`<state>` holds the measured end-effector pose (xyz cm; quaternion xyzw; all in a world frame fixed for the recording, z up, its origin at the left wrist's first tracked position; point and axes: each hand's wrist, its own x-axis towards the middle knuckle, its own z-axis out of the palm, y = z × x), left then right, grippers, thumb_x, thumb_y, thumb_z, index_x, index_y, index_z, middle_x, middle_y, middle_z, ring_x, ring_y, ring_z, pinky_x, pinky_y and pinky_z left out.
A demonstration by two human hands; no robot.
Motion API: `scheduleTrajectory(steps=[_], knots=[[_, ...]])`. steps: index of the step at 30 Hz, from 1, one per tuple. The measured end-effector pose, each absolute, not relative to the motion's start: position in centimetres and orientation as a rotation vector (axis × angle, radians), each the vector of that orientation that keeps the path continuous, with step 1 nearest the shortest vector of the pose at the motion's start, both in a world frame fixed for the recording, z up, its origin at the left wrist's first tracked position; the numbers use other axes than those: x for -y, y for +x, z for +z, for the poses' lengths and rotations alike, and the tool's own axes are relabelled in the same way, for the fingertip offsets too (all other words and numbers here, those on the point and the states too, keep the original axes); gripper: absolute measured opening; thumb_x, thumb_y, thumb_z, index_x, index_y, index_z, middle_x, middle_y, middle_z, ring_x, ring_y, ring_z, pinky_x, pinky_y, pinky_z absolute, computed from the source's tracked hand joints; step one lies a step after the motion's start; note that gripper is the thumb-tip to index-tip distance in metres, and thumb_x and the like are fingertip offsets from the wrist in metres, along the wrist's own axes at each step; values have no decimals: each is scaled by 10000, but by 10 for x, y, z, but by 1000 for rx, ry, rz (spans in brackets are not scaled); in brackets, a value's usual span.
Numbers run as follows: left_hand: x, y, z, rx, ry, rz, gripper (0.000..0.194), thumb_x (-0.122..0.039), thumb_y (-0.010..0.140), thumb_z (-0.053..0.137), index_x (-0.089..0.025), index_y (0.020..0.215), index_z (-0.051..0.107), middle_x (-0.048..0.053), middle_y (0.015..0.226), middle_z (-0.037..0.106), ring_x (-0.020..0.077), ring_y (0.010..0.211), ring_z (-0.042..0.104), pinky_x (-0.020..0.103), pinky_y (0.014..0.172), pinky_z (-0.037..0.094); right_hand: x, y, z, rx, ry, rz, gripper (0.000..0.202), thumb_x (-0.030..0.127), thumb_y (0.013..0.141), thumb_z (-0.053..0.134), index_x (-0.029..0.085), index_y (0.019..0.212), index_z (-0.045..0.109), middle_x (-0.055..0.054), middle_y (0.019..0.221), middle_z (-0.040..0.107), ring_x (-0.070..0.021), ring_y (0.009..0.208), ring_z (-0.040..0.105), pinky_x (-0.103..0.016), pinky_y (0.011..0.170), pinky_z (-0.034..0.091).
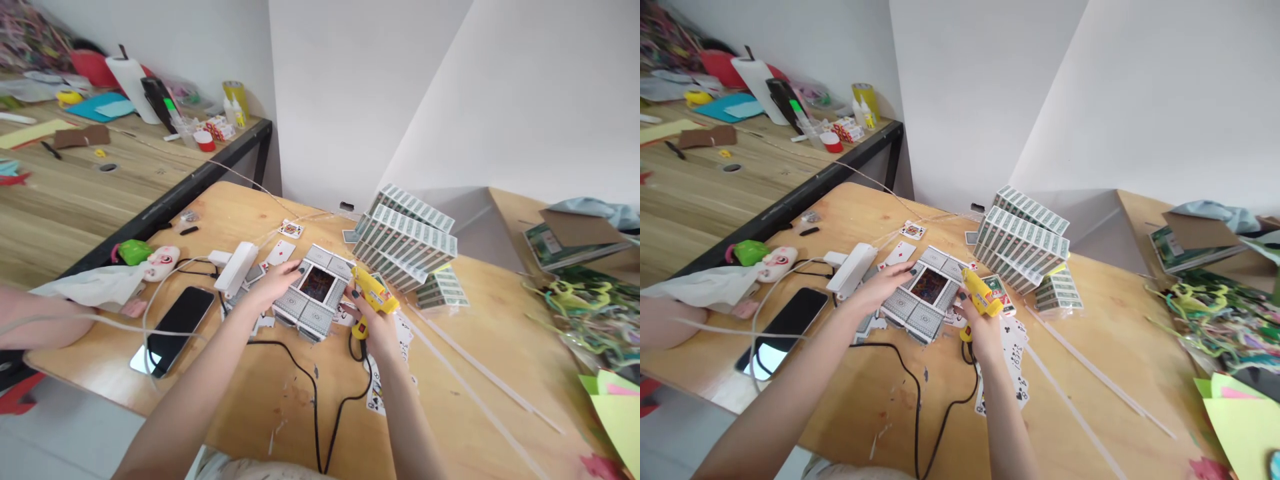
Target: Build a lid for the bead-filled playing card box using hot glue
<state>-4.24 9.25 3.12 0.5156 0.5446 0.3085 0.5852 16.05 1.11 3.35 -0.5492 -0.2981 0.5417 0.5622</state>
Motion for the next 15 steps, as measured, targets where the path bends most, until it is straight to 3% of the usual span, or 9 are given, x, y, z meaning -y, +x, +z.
scheduleTrajectory(steps=[4,8,12,15], knots=[[-78,-42,29,-1206,909,871,449,-212,714,519,-224,1155,604,30,1080,686,216,961,641,341,833,500,-36,158,35,860,-1296,1232,417,370,697,663,208,1080,632,-64,1100,680,-260,1094,599,-416,910,497],[-60,-39,18,-1222,863,1009,516,-224,710,576,-229,1225,536,74,1217,614,221,1107,578,359,937,452,-52,158,45,977,-1354,1151,337,351,698,656,194,996,669,-70,1085,689,-248,1073,607,-413,952,455],[-71,-46,13,-1430,1159,1053,642,-277,718,632,-206,1321,424,123,1368,476,230,1254,457,377,1040,357,-39,168,51,936,-1437,1061,310,369,678,672,197,935,682,-68,1041,702,-249,1015,634,-386,878,499],[-103,-53,23,-1402,1644,947,616,-318,730,623,-232,1314,447,74,1419,424,223,1320,369,370,1093,279,-15,178,48,837,-1570,1024,278,399,638,709,177,804,687,-75,818,730,-252,802,688,-369,737,549]])
